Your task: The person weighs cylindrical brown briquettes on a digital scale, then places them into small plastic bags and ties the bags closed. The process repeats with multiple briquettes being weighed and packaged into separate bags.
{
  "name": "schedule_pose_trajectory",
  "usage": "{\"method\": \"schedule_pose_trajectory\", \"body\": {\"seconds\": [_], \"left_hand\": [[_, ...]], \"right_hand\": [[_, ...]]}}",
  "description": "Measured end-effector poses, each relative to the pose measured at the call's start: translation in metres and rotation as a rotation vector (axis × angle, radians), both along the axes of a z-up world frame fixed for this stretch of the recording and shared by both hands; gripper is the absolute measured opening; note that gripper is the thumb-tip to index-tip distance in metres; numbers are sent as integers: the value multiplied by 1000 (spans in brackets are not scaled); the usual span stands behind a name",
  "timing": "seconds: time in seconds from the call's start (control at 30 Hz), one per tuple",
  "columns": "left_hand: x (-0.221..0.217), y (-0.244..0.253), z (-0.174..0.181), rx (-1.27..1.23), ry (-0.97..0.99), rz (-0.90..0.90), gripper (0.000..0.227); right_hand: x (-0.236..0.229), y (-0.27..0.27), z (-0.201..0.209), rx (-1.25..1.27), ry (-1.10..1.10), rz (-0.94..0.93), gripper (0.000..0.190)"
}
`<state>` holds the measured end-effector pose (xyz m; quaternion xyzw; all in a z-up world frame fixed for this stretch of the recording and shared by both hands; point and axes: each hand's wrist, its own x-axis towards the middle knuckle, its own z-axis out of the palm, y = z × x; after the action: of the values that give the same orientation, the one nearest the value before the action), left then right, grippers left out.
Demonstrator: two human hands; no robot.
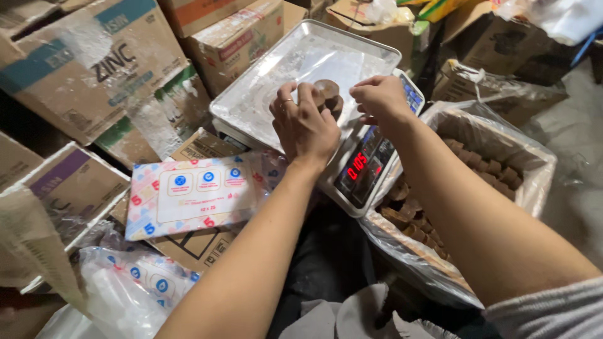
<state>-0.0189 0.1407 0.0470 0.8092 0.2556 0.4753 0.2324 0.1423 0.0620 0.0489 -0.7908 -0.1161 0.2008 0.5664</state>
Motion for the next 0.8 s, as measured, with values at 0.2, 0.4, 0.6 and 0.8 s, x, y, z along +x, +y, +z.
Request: {"method": "schedule_pose_trajectory", "body": {"seconds": [0.2, 0.4, 0.6, 0.8], "left_hand": [[2, -76, -9, 123, -47, -270, 37], [12, -138, -40, 44, 144, -517, 36], [22, -175, -88, 38, 638, -631, 38], [19, -178, -134, -9, 1015, -708, 33]], "right_hand": [[-8, -91, -29, 26, -68, -132, 13], [-15, -191, -99, 60, 131, -66, 16], [-26, -241, -157, -614, -103, -70, 40], [-38, -253, -194, -622, 67, -85, 49]]}}
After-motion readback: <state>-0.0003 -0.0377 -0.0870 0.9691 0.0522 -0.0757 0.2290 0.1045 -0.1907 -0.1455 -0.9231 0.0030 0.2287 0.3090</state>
